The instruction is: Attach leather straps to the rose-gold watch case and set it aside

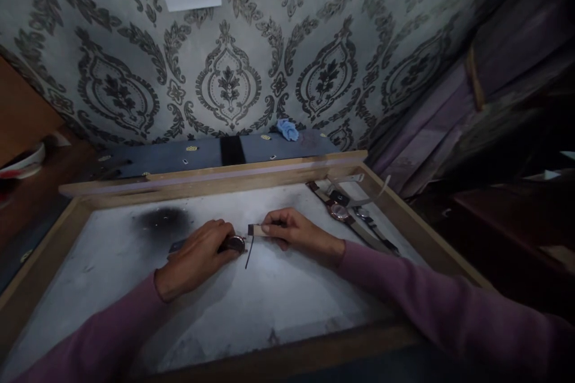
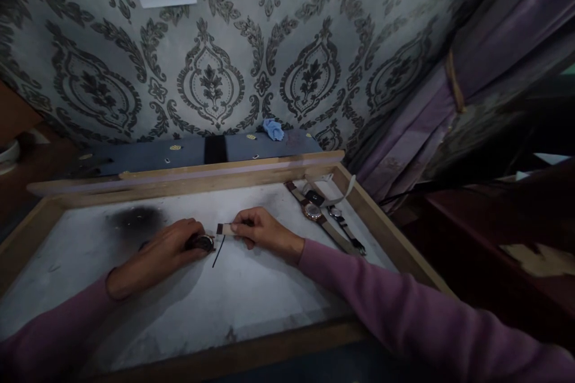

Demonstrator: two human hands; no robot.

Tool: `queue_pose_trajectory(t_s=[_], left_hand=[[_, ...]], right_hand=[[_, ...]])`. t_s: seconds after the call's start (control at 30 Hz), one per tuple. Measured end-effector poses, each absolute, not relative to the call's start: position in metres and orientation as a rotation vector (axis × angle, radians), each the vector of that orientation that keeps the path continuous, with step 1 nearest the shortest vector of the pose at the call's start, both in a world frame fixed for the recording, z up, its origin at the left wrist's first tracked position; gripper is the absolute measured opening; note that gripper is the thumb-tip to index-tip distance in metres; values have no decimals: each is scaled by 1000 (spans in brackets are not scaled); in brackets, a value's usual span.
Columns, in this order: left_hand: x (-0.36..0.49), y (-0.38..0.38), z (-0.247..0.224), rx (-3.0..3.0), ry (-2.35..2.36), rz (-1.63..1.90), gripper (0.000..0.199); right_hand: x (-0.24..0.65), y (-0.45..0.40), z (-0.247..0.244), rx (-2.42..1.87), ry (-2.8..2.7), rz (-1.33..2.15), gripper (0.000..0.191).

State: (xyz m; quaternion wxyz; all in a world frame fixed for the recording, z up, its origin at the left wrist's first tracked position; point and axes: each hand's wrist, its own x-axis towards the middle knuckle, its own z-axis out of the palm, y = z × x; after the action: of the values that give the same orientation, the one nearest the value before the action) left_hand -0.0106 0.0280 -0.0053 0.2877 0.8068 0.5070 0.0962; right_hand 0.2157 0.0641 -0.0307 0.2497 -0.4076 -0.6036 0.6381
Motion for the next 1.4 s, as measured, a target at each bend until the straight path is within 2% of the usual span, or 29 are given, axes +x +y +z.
queue_pose_trajectory(t_s=[0.3,0.53,0.73,1.0,1.4], left_hand=[[-15,37,-2,1510,1083,344,25],[-18,38,-4,1451,1042,206,37],[-18,37,-4,1400,1022,201,35],[-16,34,-7,1374,983,248,20],[-16,30,-20,1372,987,326,13]], right_hand=[[216,64,-32,-1102,-1539,1799,29],[213,56,-29,-1125,-1546,1827,26],[209,52,-26,-1131,-1643,1803,26],[210,50,-26,-1120,-1693,1813,28],[208,45,-28,-1137,-1711,1756,29]])
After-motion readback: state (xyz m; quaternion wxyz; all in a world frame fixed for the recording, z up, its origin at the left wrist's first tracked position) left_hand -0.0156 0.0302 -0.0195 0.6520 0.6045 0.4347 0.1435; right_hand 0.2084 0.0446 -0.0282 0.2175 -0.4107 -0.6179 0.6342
